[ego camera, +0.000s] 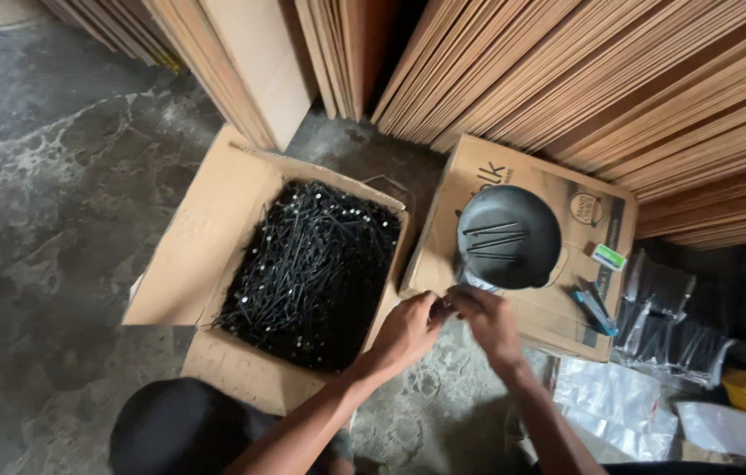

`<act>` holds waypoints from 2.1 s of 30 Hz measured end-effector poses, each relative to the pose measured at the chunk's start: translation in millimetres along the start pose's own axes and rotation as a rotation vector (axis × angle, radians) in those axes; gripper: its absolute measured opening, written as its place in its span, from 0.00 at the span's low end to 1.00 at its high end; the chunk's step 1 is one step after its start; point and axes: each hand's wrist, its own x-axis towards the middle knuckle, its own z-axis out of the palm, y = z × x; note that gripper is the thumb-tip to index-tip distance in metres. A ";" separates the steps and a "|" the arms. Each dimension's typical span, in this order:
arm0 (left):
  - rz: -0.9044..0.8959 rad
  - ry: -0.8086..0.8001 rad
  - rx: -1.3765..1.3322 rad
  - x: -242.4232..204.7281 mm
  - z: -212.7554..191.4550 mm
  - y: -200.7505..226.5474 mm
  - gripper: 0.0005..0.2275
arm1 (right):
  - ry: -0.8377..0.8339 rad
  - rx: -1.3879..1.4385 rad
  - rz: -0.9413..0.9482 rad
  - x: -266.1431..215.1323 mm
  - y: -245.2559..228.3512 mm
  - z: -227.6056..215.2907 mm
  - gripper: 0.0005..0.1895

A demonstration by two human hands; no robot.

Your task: The person sits on the floor and transfers black metal fasteners from a cardboard box into a black bowl. They repeatedly reach into the box, pick up fasteners by hand, and place them into the bowl.

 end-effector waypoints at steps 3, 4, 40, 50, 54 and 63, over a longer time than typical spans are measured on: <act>0.077 0.078 0.139 10.1 1.0 -23.7 0.09 | 0.039 0.043 -0.026 13.0 15.7 -16.4 0.11; 0.066 0.086 0.147 15.0 -3.4 -41.5 0.09 | 0.026 0.050 -0.028 16.5 23.5 -22.2 0.11; -0.061 0.423 1.036 82.5 70.2 -330.3 0.05 | -0.365 -0.284 0.292 0.2 -11.7 45.6 0.16; -0.156 0.163 0.717 64.3 59.3 -337.5 0.04 | -0.368 -0.330 0.337 -5.7 -20.1 40.0 0.16; -0.194 0.136 0.795 61.7 64.8 -334.4 0.07 | -0.377 -0.319 0.286 -7.0 -16.6 38.3 0.15; -0.232 0.156 0.641 69.5 83.9 -366.3 0.06 | -0.401 -0.322 0.223 -1.7 -1.4 38.2 0.15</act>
